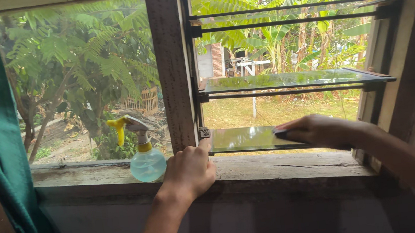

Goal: The person sprays a liquid onto the glass panes of a louvered window and wipes them with a cloth.

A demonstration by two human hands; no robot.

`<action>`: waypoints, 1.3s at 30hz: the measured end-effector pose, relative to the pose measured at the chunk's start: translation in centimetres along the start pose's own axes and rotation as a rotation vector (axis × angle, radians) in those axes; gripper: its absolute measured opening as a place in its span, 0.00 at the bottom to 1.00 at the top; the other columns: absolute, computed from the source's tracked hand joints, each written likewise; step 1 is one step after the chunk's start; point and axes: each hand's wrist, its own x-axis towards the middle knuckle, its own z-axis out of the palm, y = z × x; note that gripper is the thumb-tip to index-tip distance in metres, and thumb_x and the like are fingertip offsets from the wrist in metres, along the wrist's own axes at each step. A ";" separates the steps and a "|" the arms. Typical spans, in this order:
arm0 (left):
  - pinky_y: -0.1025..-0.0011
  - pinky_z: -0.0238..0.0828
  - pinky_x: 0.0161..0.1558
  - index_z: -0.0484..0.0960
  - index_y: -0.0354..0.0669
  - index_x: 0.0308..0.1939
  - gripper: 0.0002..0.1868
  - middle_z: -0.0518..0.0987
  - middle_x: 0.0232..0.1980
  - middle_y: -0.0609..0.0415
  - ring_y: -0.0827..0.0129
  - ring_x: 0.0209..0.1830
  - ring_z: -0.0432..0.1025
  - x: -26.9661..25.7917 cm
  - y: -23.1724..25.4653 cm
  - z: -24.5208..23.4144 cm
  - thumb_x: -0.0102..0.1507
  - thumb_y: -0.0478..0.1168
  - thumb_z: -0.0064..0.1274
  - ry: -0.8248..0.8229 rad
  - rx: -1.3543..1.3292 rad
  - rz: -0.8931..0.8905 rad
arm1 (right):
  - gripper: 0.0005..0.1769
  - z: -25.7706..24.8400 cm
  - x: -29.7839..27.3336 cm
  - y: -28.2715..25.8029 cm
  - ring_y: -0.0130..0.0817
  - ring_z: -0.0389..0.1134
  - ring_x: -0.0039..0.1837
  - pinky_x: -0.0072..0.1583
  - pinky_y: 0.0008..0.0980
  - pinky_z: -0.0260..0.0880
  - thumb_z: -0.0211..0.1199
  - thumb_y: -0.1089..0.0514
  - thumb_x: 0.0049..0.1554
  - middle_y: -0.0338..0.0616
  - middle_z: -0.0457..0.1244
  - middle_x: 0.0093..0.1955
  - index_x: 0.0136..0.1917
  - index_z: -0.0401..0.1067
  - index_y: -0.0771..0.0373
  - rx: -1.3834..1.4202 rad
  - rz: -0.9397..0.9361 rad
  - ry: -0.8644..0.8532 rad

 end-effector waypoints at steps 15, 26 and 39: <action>0.47 0.77 0.49 0.76 0.41 0.61 0.23 0.83 0.38 0.35 0.42 0.41 0.80 0.1 -0.2 0.5 0.61 0.40 0.49 0.049 -0.006 0.022 | 0.23 2.7 1.7 -5.4 0.38 0.63 0.74 0.71 0.36 0.61 0.57 0.48 0.62 0.45 0.65 0.73 0.67 0.74 0.57 -0.049 -0.488 -0.062; 0.49 0.77 0.50 0.75 0.39 0.61 0.24 0.83 0.41 0.36 0.43 0.43 0.80 0.1 0.0 0.8 0.61 0.38 0.48 0.049 -0.028 -0.004 | 0.22 5.8 12.3 -5.8 0.47 0.74 0.58 0.61 0.44 0.72 0.53 0.44 0.64 0.50 0.72 0.57 0.64 0.76 0.52 -0.276 -0.202 0.044; 0.48 0.76 0.51 0.74 0.44 0.64 0.27 0.83 0.42 0.35 0.42 0.45 0.79 -0.2 -0.1 0.6 0.60 0.37 0.48 0.050 -0.045 -0.007 | 0.23 3.6 7.5 -5.1 0.37 0.76 0.59 0.64 0.37 0.73 0.56 0.43 0.62 0.43 0.74 0.60 0.67 0.75 0.48 -0.117 -0.017 -0.020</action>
